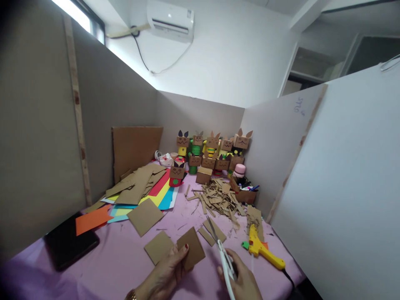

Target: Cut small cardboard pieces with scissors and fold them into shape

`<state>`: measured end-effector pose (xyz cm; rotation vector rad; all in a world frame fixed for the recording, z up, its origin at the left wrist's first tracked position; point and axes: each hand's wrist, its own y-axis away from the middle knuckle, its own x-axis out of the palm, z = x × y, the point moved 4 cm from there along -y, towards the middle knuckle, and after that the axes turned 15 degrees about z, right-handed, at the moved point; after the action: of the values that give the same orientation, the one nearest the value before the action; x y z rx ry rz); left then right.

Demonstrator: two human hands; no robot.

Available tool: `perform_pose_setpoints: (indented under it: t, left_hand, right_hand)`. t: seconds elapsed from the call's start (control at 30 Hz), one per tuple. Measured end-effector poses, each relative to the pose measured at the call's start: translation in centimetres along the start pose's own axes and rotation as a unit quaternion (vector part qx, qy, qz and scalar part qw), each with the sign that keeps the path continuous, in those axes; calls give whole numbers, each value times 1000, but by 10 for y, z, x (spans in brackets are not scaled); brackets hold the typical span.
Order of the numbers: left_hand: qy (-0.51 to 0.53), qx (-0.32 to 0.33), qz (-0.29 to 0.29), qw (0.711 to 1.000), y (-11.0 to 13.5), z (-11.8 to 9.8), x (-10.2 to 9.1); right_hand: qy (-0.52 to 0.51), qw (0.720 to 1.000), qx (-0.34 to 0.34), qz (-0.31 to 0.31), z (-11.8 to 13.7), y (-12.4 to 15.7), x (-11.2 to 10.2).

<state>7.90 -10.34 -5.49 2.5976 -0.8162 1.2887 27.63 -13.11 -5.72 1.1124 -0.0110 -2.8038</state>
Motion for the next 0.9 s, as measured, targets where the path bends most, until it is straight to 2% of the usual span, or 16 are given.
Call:
perform_pose_setpoints:
  t: [0.07, 0.13, 0.27, 0.4, 0.5, 0.6, 0.73, 0.83, 0.9]
  left_hand:
    - [4, -5, 9, 1000, 1, -1, 2]
    - [11, -6, 9, 1000, 2, -1, 2]
    - [11, -15, 5, 1000, 3, -1, 1]
    - [-6, -10, 13, 1000, 3, -2, 2]
    - [-54, -2, 40, 998, 1, -3, 4]
    - [-164, -3, 63, 984, 1, -3, 4]
    - [-313, 4, 24, 949, 3, -7, -2]
    - [-359, -18, 37, 932, 4, -5, -5]
    - [-361, -34, 54, 930, 4, -2, -8]
  right_hand:
    - [-44, 999, -26, 6, -2, 1, 3]
    - [-39, 999, -31, 2, -3, 2, 4]
    - [16, 999, -29, -40, -5, 3, 1]
    - [123, 991, 2, -61, -9, 1, 6]
    - [183, 979, 25, -91, -14, -1, 14]
    - [207, 972, -9, -109, -16, -1, 17]
    - [187, 976, -57, -100, -7, 3, 8]
    - [117, 986, -88, -82, 11, 7, 3]
    - [36, 992, -109, -53, 25, 8, 10]
